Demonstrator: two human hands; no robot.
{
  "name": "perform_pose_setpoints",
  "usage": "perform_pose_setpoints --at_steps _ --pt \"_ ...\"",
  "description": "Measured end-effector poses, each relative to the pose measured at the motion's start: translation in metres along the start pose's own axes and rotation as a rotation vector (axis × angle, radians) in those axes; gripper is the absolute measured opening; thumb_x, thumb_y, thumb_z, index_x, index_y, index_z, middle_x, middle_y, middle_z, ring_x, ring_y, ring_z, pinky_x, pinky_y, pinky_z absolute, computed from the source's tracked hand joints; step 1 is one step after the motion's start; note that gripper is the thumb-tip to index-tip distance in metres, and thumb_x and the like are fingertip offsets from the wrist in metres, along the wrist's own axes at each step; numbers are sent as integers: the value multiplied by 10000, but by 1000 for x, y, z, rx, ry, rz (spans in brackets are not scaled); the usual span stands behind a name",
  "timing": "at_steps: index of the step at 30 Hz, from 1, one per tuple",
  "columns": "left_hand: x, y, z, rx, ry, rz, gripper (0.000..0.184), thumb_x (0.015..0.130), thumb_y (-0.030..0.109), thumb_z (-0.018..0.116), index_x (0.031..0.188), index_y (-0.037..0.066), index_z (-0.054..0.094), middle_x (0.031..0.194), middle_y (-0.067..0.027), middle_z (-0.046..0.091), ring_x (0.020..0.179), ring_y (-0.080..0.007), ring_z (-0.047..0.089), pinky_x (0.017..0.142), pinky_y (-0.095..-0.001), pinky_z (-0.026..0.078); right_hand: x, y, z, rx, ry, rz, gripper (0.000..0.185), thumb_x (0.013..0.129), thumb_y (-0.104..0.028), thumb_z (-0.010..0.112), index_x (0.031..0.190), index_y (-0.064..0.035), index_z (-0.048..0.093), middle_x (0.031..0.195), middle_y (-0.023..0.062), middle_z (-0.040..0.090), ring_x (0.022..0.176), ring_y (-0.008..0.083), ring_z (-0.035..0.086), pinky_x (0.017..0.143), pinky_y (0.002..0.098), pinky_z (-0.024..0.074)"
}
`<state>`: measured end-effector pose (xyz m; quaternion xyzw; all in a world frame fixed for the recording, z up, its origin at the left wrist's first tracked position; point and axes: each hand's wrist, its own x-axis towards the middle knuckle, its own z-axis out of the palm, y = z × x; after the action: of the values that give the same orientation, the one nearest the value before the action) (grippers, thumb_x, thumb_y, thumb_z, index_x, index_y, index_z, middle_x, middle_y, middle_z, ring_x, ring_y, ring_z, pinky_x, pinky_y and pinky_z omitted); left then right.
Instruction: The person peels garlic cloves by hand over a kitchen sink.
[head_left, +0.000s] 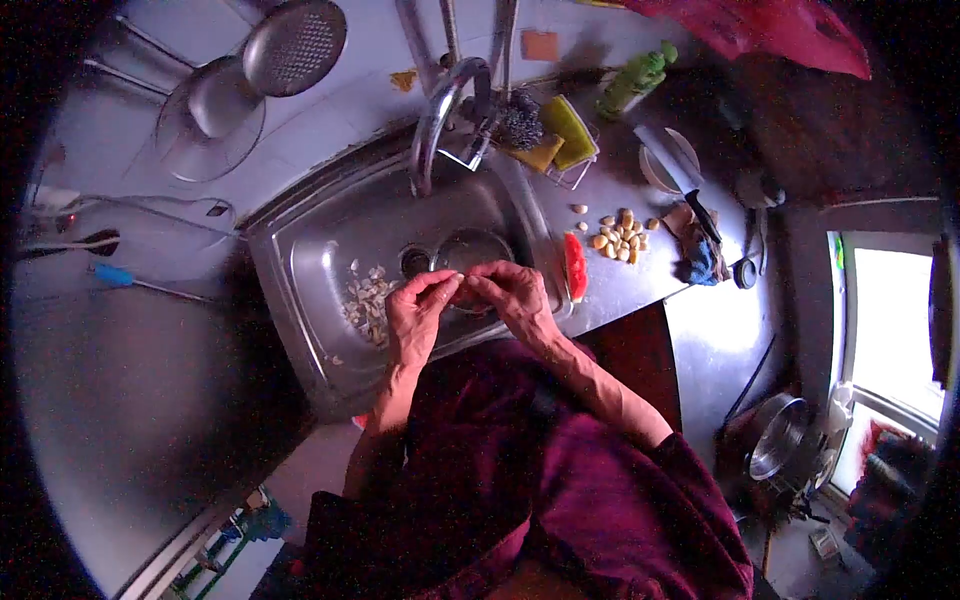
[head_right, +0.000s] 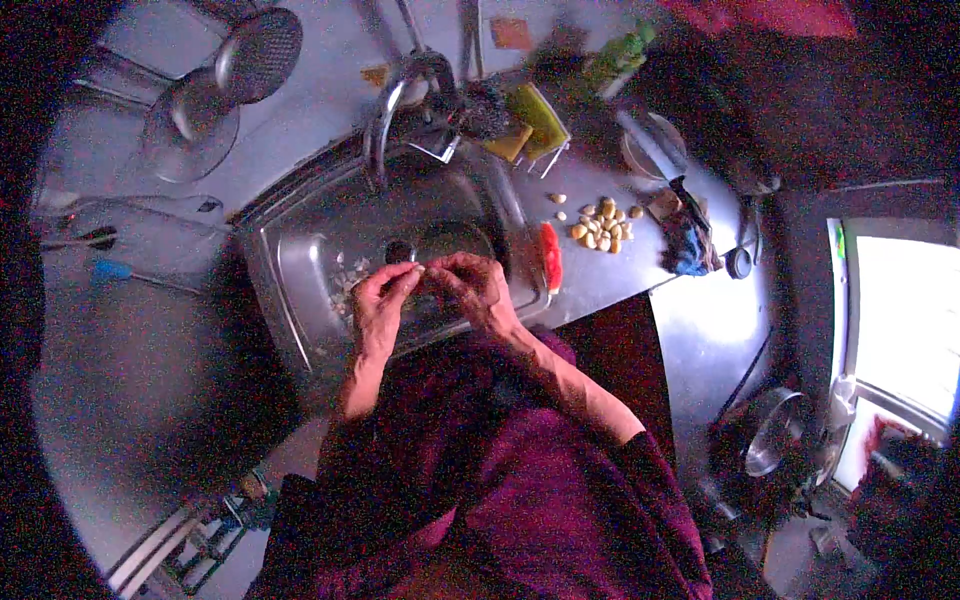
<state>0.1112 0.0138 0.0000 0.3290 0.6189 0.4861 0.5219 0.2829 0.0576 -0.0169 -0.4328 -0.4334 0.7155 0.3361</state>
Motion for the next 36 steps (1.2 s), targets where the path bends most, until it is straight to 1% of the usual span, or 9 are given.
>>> perform_pose_setpoints --at_steps 4,8,14,17,21,23,31,34,36 --pt "-14 14 1 40 50 83 168 936 57 689 1078 -26 720 1015 -83 730 945 -118 669 885 -249 527 -3 -3 11 15 16 10 157 964 -122 664 1031 20 680 905 78 736 830 132 691 742 279 570" --pt "-22 11 0 90 86 151 186 934 30 679 1110 -18 717 1064 -101 733 984 -132 672 909 -258 526 -6 -4 18 23 14 -5 166 959 -136 663 1013 20 685 907 71 728 859 128 680 782 273 540" --pt "-30 9 4 258 205 262 182 912 -3 693 1090 -8 731 1013 -103 742 931 -133 685 857 -254 544 -7 0 22 -16 20 -51 143 956 -117 664 990 22 662 910 72 722 861 136 685 791 278 549" --pt "-28 -4 2 161 222 285 157 915 4 694 1064 -22 735 984 -104 747 904 -133 689 839 -256 548 -3 1 17 -109 -18 -103 150 961 -125 667 982 22 646 898 61 716 848 128 687 777 276 557" --pt "-30 3 2 117 212 251 151 921 15 690 1057 -34 733 985 -109 748 909 -133 690 840 -257 548 3 5 14 -139 -126 -127 139 964 -129 660 970 8 637 886 40 709 843 114 678 776 271 550" --pt "-32 9 0 248 193 209 159 926 20 686 1068 -38 728 1002 -114 746 919 -134 690 849 -259 549 3 -5 13 -118 -148 -82 141 963 -133 662 964 4 631 888 37 707 845 111 677 774 271 549" --pt "-34 1 -1 228 224 218 173 923 10 684 1085 -43 719 1030 -115 741 936 -142 685 871 -264 544 8 3 14 -92 -230 -54 121 958 -123 660 949 -11 615 885 19 699 857 97 671 773 262 542" --pt "-36 7 3 233 246 153 185 922 0 679 1098 -50 708 1078 -118 731 979 -158 681 902 -264 532 6 3 19 -167 -207 -71 114 955 -119 661 960 -16 614 887 22 698 855 94 666 773 257 541" --pt "-35 6 2 187 270 110 189 928 10 676 1105 -49 706 1090 -117 728 992 -160 677 905 -260 527 4 0 23 -163 -202 -172 124 950 -120 669 972 -13 611 890 28 690 858 97 668 778 261 543"
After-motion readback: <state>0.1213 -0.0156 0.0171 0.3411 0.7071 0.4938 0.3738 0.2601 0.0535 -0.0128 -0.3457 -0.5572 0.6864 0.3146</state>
